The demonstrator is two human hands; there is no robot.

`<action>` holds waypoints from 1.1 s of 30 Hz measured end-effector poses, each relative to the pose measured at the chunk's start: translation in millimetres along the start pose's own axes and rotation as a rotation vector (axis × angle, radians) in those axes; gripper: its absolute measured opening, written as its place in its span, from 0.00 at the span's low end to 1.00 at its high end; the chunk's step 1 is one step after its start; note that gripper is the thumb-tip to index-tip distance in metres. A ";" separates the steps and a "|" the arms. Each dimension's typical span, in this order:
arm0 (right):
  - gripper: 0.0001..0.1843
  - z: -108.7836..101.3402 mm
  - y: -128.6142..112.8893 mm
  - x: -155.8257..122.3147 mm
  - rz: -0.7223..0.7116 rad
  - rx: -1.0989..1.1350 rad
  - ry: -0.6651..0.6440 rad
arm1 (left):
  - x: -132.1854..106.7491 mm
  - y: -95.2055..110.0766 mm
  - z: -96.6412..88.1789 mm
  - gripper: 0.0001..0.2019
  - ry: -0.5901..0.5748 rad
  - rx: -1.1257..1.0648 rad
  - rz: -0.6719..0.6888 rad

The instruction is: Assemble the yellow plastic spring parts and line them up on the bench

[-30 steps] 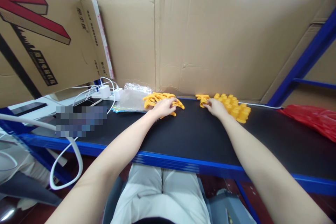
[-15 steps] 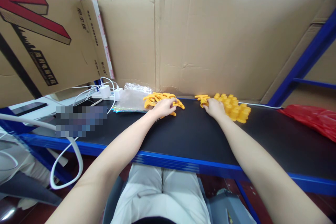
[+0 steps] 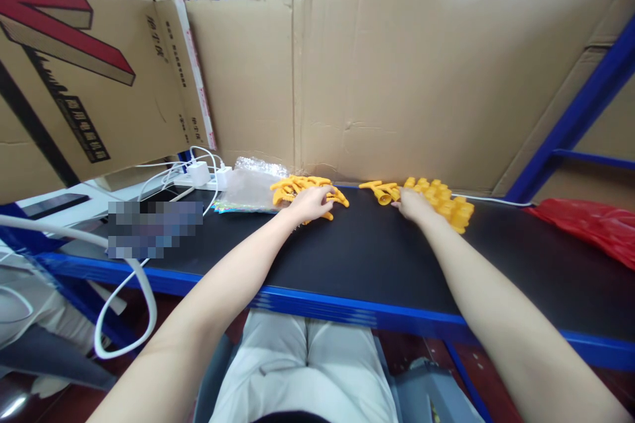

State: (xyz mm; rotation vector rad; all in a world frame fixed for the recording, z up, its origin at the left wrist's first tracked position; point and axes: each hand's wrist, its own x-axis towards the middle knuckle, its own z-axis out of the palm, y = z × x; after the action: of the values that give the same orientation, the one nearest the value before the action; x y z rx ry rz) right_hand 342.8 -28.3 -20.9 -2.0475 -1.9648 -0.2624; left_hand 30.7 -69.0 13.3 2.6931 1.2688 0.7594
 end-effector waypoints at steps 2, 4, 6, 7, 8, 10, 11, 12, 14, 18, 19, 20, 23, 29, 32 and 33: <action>0.21 -0.1 0.4 -0.1 0.004 0.013 -0.016 | 0.2 -0.4 0.4 0.17 -0.003 0.001 -0.007; 0.20 -0.5 -0.5 -1.1 0.012 0.020 -0.006 | 0.4 -0.9 0.9 0.17 -0.002 0.003 -0.009; 0.19 -1.0 -2.3 -2.7 0.008 0.004 0.021 | 0.4 -1.1 1.3 0.17 0.001 0.004 -0.002; 0.18 -1.2 -3.3 -3.5 -0.001 -0.008 0.036 | 0.3 -1.1 1.3 0.17 0.002 0.005 0.001; 0.18 -1.3 -4.5 -4.2 -0.016 -0.018 0.049 | 0.2 -1.0 1.4 0.17 0.003 0.006 0.001; 0.17 -0.9 -7.0 -5.3 -0.050 -0.025 0.068 | 0.1 -0.7 1.2 0.17 0.001 0.010 -0.005; 0.17 -0.6 -8.3 -5.7 -0.056 -0.029 0.075 | 0.1 -0.5 1.1 0.17 -0.001 0.010 -0.008; 0.17 -0.1 -9.6 -6.0 -0.055 -0.039 0.080 | 0.2 -0.4 0.9 0.17 -0.002 0.010 -0.010; 0.16 0.8 -12.0 -6.5 -0.036 -0.075 0.084 | 0.3 -0.2 0.6 0.17 -0.003 0.007 -0.008; 0.18 1.1 -14.8 -8.1 -0.007 -0.095 0.072 | 0.3 -0.2 0.6 0.18 0.002 -0.003 -0.005; 0.18 0.8 -15.0 -8.5 -0.006 -0.086 0.070 | 0.3 -0.3 0.7 0.18 0.003 -0.004 -0.004; 0.19 0.5 -15.0 -8.8 -0.005 -0.079 0.069 | 0.4 -0.4 0.9 0.18 0.003 -0.005 -0.004; 0.19 -0.6 -14.4 -8.9 0.000 -0.071 0.057 | 0.9 -1.1 1.7 0.17 -0.001 0.000 0.000; 0.19 -1.2 -13.6 -6.9 -0.030 -0.057 0.026 | 1.7 -2.3 3.5 0.17 0.013 0.015 0.013; 0.20 -1.3 -15.4 -7.1 -0.021 -0.045 0.022 | 1.1 -1.8 3.9 0.17 0.024 0.012 0.009; 0.21 -1.5 -16.6 -7.6 -0.016 -0.041 0.024 | 0.9 -1.7 4.0 0.17 0.025 0.011 0.007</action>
State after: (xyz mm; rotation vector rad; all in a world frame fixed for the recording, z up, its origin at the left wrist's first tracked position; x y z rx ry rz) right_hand 326.0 -35.5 -20.6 -2.0452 -1.9774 -0.3322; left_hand 31.8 -66.6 9.7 2.7058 1.2735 0.7924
